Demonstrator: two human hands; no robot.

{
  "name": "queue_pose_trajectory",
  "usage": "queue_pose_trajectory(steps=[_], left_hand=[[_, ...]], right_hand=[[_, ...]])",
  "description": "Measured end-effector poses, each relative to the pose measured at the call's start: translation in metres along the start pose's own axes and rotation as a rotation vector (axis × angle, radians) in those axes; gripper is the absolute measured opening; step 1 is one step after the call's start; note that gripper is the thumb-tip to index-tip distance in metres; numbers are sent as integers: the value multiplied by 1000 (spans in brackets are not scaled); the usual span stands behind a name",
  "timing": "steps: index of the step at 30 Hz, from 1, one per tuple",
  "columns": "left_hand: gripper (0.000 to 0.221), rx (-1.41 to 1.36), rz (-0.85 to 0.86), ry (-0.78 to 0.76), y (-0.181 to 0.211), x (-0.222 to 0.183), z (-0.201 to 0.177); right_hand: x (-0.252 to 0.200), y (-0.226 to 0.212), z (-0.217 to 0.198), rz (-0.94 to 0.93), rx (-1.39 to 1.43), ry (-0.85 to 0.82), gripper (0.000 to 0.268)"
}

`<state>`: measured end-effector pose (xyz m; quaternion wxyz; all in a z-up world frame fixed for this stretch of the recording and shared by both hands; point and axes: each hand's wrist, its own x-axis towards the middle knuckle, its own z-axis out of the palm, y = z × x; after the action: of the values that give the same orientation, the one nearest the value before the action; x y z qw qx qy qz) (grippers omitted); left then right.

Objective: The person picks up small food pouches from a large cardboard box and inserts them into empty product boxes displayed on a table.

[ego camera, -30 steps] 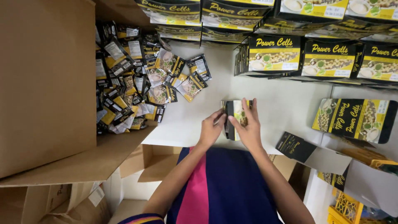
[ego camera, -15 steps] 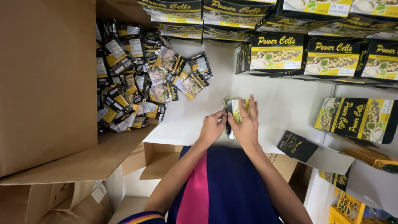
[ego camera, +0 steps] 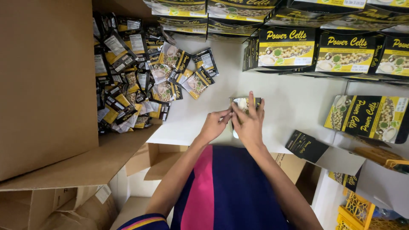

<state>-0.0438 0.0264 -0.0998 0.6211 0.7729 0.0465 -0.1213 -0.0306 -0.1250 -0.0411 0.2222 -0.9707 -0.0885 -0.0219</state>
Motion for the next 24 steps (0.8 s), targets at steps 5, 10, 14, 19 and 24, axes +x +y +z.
queue_pose_trajectory(steps=[5, 10, 14, 19, 24], left_hand=[[28, -12, 6, 21, -4, -1, 2], [29, 8, -72, 9, 0, 1, 1], [32, 11, -130, 2, 17, -2, -1], [33, 27, -152, 4, 21, -3, 1], [33, 8, -84, 15, 7, -4, 5]], right_hand=[[5, -1, -7, 104, 147, 46, 67], [13, -5, -9, 221, 123, -26, 78], [12, -4, -15, 217, 160, -25, 76], [3, 6, -4, 130, 189, 36, 60], [2, 1, 0, 66, 130, 31, 60]])
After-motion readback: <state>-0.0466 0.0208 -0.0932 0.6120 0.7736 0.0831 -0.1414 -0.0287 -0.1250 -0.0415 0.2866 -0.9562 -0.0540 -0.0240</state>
